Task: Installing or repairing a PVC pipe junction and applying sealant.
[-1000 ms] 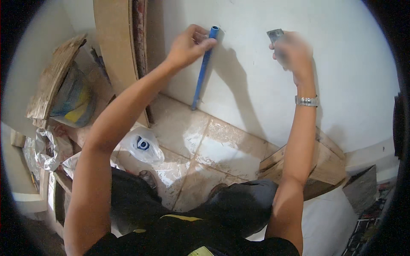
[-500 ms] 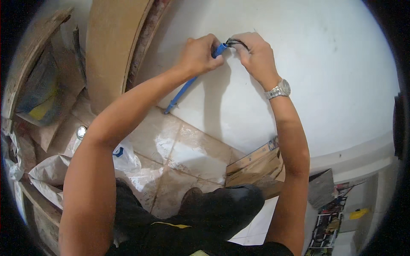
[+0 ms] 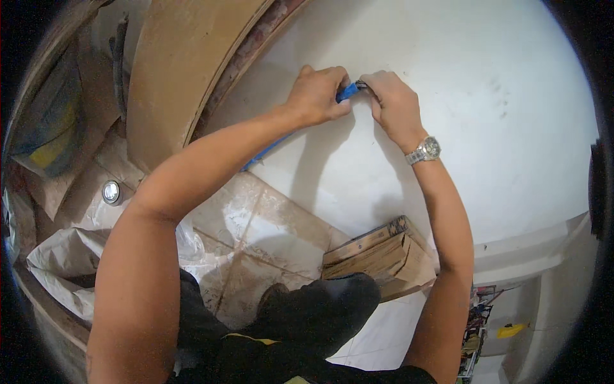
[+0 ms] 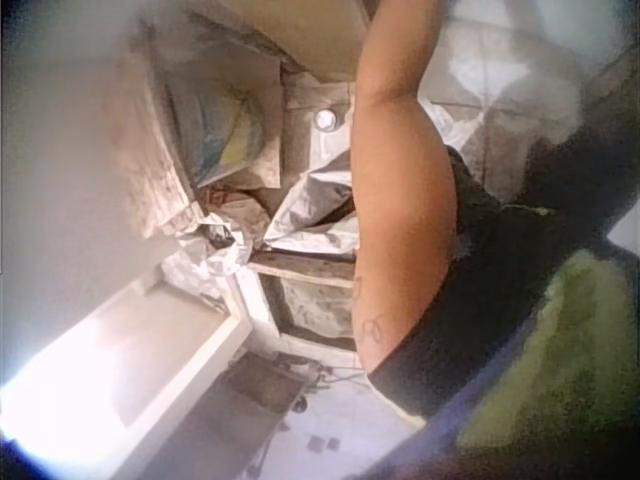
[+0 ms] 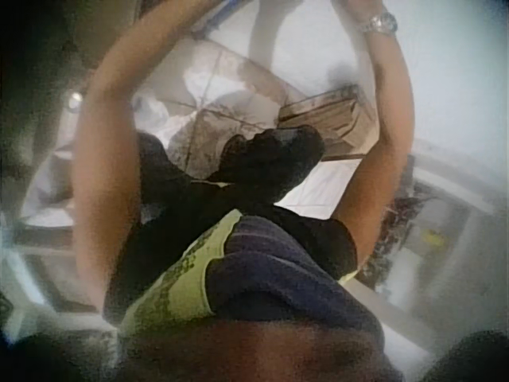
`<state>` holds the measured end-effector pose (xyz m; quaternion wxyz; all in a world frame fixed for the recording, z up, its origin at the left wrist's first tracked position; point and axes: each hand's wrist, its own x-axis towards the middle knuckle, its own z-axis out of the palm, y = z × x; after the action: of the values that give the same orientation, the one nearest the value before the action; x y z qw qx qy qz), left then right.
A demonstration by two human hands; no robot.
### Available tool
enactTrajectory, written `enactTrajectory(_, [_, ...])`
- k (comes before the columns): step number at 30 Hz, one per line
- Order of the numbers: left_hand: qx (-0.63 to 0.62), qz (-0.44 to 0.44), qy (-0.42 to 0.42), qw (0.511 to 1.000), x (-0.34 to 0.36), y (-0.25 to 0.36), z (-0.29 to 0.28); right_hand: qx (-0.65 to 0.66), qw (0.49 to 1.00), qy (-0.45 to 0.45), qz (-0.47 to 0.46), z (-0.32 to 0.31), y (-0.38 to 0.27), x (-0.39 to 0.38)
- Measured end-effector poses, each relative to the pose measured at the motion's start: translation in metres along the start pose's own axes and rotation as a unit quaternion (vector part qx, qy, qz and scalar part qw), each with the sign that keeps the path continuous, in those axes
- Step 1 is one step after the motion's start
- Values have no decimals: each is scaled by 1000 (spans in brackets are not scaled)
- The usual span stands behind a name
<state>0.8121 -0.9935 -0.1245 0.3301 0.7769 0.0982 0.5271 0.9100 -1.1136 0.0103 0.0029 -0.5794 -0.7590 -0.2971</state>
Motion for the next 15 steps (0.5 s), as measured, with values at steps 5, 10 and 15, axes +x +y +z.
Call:
enactTrajectory(5, [-27, -2, -10, 1000, 0, -1, 2, -9, 987, -128, 92, -17, -8, 25])
enactTrajectory(10, [-36, -12, -36, 999, 3, 1, 6, 42, 970, -185, 152, -16, 7, 44])
enactTrajectory(15, [-5, -15, -42, 999, 1, -3, 0, 477, 765, -135, 410, -33, -30, 85])
